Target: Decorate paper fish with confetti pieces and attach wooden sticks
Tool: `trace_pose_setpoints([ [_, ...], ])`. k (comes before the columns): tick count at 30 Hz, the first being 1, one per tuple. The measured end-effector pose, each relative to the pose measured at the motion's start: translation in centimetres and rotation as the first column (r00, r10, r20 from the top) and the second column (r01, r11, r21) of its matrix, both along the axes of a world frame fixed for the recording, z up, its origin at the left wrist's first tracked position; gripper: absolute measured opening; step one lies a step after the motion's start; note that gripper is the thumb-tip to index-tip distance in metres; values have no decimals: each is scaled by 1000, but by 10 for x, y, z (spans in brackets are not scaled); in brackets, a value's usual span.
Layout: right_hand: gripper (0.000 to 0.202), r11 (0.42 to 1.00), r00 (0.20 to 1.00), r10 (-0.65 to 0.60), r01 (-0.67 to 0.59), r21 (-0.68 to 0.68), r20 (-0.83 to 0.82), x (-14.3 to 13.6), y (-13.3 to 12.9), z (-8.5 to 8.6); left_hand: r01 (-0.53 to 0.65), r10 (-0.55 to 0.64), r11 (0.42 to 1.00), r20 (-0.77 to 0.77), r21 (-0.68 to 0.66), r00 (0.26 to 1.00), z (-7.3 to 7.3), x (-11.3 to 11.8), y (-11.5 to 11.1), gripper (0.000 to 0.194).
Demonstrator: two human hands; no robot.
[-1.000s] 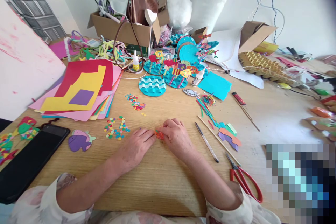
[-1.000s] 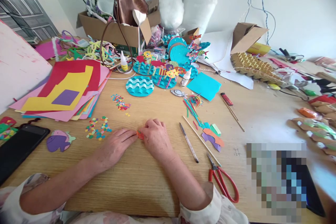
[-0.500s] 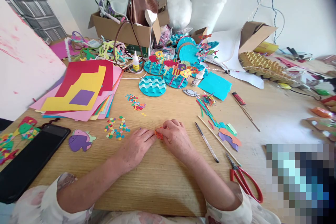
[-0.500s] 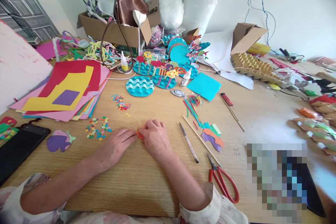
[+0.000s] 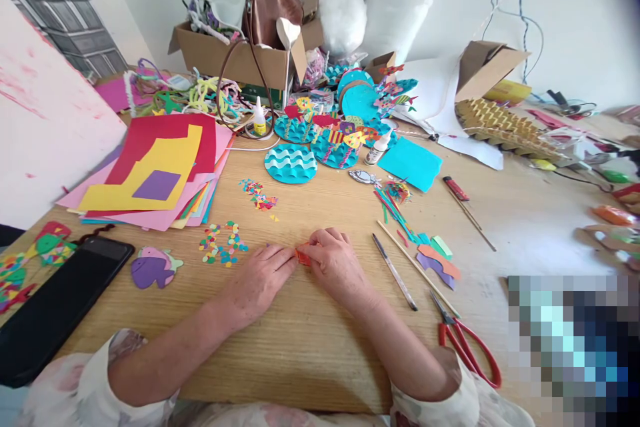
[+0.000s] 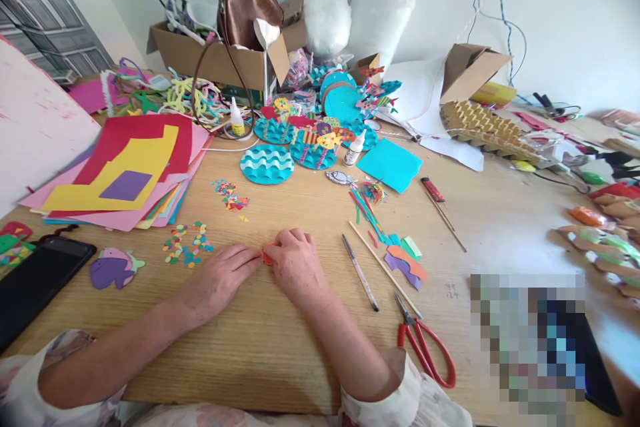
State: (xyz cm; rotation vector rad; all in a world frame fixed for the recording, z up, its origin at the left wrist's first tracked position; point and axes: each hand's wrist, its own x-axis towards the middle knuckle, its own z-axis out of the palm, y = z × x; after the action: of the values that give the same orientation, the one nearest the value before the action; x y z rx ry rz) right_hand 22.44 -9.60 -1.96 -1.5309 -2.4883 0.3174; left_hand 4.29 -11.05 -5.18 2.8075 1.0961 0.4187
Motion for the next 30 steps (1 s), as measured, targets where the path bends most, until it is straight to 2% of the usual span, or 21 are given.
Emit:
trace_pose_setpoints([
  [16,23,1000,1000,-2,2,-5,-6,-2,1,0,-2,2,1000,-5,-3,1000,1,0,0,29],
  [20,26,999,996,-33,34,15,-85,3,2,1,0,0,1000,-3,1,1000,1,0,0,27],
  [24,28,996,984,-79,86,36,-161,15,5,8,11,-12,1000,15,29,1000,0,0,0,25],
  [30,27,994,988,-107,110,21,-116,22,10,27,5,-6,999,22,33,1000,-2,0,1,24],
])
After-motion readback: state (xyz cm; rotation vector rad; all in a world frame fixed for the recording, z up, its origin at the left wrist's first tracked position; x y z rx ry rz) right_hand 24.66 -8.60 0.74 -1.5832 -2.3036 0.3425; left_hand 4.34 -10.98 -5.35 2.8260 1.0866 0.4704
